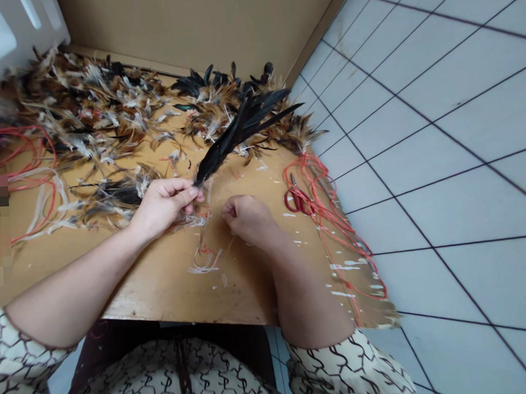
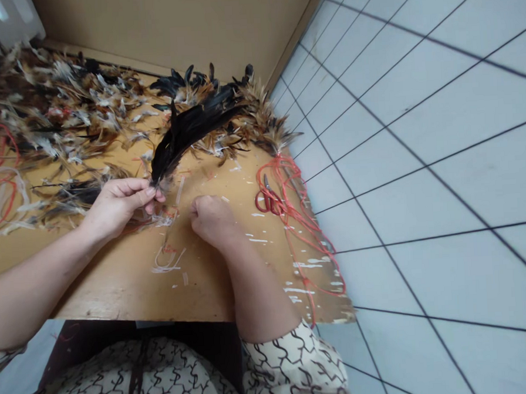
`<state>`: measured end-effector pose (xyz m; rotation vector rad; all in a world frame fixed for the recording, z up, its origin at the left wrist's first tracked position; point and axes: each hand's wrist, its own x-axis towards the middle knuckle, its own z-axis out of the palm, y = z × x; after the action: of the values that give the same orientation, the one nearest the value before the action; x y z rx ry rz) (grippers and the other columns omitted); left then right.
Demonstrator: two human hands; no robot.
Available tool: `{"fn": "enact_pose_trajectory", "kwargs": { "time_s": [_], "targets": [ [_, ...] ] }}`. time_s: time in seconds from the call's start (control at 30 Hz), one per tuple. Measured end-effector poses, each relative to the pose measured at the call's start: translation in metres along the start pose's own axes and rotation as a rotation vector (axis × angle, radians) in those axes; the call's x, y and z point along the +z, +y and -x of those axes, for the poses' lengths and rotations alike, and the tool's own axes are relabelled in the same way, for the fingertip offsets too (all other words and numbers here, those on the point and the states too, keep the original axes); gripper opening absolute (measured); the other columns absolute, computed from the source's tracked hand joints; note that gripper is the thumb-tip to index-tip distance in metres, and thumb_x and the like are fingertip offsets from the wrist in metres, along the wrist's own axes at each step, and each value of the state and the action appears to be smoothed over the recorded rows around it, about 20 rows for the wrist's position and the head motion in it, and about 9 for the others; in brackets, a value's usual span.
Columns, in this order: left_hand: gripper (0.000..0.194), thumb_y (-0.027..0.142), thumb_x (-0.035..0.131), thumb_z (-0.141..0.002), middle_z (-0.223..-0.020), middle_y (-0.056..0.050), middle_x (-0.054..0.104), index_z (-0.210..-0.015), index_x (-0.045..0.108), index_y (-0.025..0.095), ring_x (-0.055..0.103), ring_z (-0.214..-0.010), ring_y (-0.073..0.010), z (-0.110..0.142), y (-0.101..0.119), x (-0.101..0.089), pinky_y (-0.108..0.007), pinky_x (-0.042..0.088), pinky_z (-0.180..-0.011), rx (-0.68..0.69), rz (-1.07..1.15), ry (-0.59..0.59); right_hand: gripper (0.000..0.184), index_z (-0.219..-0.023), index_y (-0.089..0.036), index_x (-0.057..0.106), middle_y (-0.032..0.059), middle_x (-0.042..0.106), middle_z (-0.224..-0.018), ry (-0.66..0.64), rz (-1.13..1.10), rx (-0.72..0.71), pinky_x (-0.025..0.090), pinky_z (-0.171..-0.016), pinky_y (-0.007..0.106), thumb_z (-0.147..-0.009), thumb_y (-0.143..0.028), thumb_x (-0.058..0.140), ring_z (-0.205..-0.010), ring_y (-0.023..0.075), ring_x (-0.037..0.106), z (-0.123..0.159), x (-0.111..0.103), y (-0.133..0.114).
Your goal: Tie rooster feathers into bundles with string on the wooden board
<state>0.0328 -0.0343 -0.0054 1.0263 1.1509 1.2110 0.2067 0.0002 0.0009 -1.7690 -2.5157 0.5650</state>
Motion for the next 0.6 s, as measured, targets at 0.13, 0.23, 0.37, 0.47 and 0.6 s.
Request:
{"fn": "enact_pose_trajectory", "kwargs": {
  "time_s": [0.13,0.23,0.37,0.47,0.6],
  "targets": [
    [0.016,0.031,0.065,-0.068,-0.045,0.004,0.052,-0.066,0.068,0.014,0.034,-0.03,-0.0048,0.0005,0.0004,0.0001,-0.018,0.021,-0.032,-0.028,0.003,-0.005,0.018,-0.056,-0.019,0.047,0.0,0.054,-0.059,0.006,-0.076,-0.028,0.03,-0.055,0.025,-0.065,-0.003,0.049,-0.054,0.0111,0.042,-0.0017,0.0026,0.0014],
    [0.017,0.032,0.065,-0.067,-0.045,0.004,0.051,-0.067,0.068,0.015,0.032,-0.029,-0.0048,0.0007,0.0006,0.0001,-0.019,0.02,-0.031,-0.042,0.0,-0.002,0.017,-0.058,-0.02,0.046,-0.0028,0.049,-0.054,0.028,-0.276,-0.031,0.03,-0.053,0.024,-0.067,-0.005,0.048,-0.051,0.0103,0.04,-0.0022,0.0024,0.0029],
    [0.018,0.031,0.066,-0.067,-0.045,0.002,0.053,-0.058,0.064,0.015,0.033,-0.034,-0.0051,0.0002,-0.0009,-0.0007,-0.019,0.023,-0.035,0.031,-0.027,0.026,0.01,-0.062,-0.02,0.048,-0.0058,0.044,-0.052,0.066,-0.642,-0.019,0.03,-0.051,0.023,-0.07,-0.013,0.05,-0.049,0.0088,0.037,-0.0026,0.0019,0.0056],
    [0.02,0.031,0.065,-0.068,-0.046,0.002,0.052,-0.055,0.062,0.016,0.033,-0.036,-0.0059,0.0003,-0.001,-0.0007,-0.02,0.024,-0.036,0.067,-0.047,0.033,0.006,-0.065,-0.019,0.05,-0.004,0.052,-0.057,0.018,-0.901,-0.058,0.03,-0.049,0.021,-0.069,-0.021,0.054,-0.05,0.0077,0.039,-0.0022,0.0024,0.006],
    [0.025,0.03,0.066,-0.067,-0.059,-0.002,0.06,-0.048,0.059,0.017,0.051,-0.055,-0.0113,0.0015,0.0037,0.0001,-0.022,0.039,-0.051,0.225,-0.125,0.019,0.013,-0.067,-0.018,0.051,-0.001,0.063,-0.065,-0.123,-1.104,-0.072,0.028,-0.046,0.019,-0.066,-0.029,0.059,-0.048,0.0061,0.042,-0.0002,0.0031,0.0024]
  ]
}}
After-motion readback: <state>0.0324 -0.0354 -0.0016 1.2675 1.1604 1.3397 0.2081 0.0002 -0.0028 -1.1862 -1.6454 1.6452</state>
